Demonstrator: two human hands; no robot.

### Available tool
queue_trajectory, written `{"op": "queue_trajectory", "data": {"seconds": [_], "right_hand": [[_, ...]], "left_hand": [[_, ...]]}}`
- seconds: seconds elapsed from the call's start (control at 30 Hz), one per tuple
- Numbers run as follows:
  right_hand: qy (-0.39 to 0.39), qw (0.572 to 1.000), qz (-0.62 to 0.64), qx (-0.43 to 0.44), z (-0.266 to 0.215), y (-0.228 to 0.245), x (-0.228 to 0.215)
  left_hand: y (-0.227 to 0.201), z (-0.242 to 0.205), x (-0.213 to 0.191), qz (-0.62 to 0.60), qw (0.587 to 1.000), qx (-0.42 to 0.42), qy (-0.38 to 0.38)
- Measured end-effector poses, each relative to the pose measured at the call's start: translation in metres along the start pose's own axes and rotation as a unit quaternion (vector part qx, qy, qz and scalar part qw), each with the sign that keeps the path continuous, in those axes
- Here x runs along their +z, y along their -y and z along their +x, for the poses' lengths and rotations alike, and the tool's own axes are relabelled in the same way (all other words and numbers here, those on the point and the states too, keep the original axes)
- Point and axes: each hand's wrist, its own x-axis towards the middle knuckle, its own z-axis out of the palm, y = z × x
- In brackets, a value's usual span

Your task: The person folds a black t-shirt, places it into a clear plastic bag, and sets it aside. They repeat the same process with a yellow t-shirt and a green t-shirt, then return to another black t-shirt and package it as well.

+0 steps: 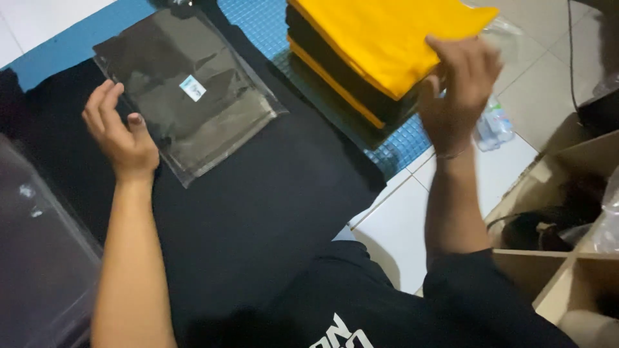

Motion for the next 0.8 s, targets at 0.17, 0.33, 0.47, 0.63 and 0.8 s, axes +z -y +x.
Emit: {"op": "queue_trajectory", "data": {"seconds": [0.17, 0.33, 0.47, 0.63, 0.8], "right_hand": [[0.229, 0.973, -0.036, 0.014, 0.007, -0.036, -0.026], [0.247, 0.965, 0.084, 0.021, 0.016, -0.059, -0.027], [0.273, 0.957, 0.094, -0.021, 0.018, -0.074, -0.023], [0.242, 0.969, 0.001, -0.059, 0.016, -0.076, -0.004], [0.118, 0.987, -0.015, -0.106, 0.047, -0.043, -0.011]], "left_hand": [[-0.032, 0.017, 0.003, -0.041, 0.999, 0.016, -0.019], [-0.083, 0.034, 0.016, -0.088, 0.996, 0.002, -0.02], [-0.151, 0.045, 0.026, -0.181, 0.978, 0.056, 0.082], [-0.2, 0.038, 0.032, -0.211, 0.946, 0.126, 0.21], [-0.222, 0.037, 0.049, -0.402, 0.832, -0.074, 0.375]]}}
